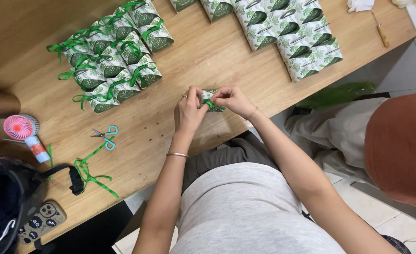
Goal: The person is wrapping individual products in decorative paper and tying them with green ribbons.
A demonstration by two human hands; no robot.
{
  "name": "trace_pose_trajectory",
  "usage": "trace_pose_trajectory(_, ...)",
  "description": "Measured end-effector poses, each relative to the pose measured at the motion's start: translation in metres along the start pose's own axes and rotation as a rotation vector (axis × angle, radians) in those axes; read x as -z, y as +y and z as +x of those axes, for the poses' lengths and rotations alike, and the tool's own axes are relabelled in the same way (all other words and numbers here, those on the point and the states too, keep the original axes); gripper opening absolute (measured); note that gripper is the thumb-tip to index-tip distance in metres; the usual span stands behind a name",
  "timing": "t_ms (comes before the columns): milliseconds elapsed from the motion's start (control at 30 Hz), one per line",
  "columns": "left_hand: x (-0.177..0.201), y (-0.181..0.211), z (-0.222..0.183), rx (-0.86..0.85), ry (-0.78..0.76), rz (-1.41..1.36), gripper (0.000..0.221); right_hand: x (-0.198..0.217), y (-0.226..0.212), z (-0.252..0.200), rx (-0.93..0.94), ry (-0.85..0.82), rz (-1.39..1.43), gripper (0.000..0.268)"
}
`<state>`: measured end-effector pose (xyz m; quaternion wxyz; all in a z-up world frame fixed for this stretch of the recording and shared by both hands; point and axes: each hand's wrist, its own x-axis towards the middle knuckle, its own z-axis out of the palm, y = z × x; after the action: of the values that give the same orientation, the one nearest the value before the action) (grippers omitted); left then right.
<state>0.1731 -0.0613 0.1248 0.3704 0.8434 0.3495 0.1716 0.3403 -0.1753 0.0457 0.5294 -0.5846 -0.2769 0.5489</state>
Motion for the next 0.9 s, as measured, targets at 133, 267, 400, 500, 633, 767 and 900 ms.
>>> trace_pose_trajectory(133, -0.008, -0.010, -0.003, 0.019, -0.102, 0.063, 0.040, -0.004, 0.002, 0.001, 0.069, 0.009, -0.148, 0.010)
trace_pose_trajectory(267, -0.021, -0.021, -0.010, 0.214, -0.130, -0.299, 0.045, -0.006, 0.005, 0.000, 0.074, 0.067, -0.088, 0.010)
trace_pose_trajectory(400, -0.035, -0.037, -0.024, 0.353, -0.142, -0.682, 0.059, -0.007, 0.006, 0.000, 0.056, 0.071, -0.037, 0.010)
trace_pose_trajectory(500, -0.042, -0.039, -0.026, 0.378, -0.120, -0.780, 0.060, -0.007, 0.005, 0.001, 0.051, 0.075, -0.079, 0.011)
trace_pose_trajectory(633, -0.049, -0.042, -0.026, 0.432, -0.075, -0.863, 0.054, -0.004, 0.009, 0.004, 0.090, 0.048, -0.092, 0.010)
trace_pose_trajectory(767, -0.050, -0.038, -0.028, 0.389, -0.033, -0.755, 0.048, 0.001, 0.005, 0.007, 0.066, 0.043, -0.095, 0.010)
trace_pose_trajectory(900, -0.051, -0.027, -0.030, 0.413, -0.006, -0.637, 0.053, 0.010, 0.006, 0.022, 0.089, 0.048, -0.203, 0.010)
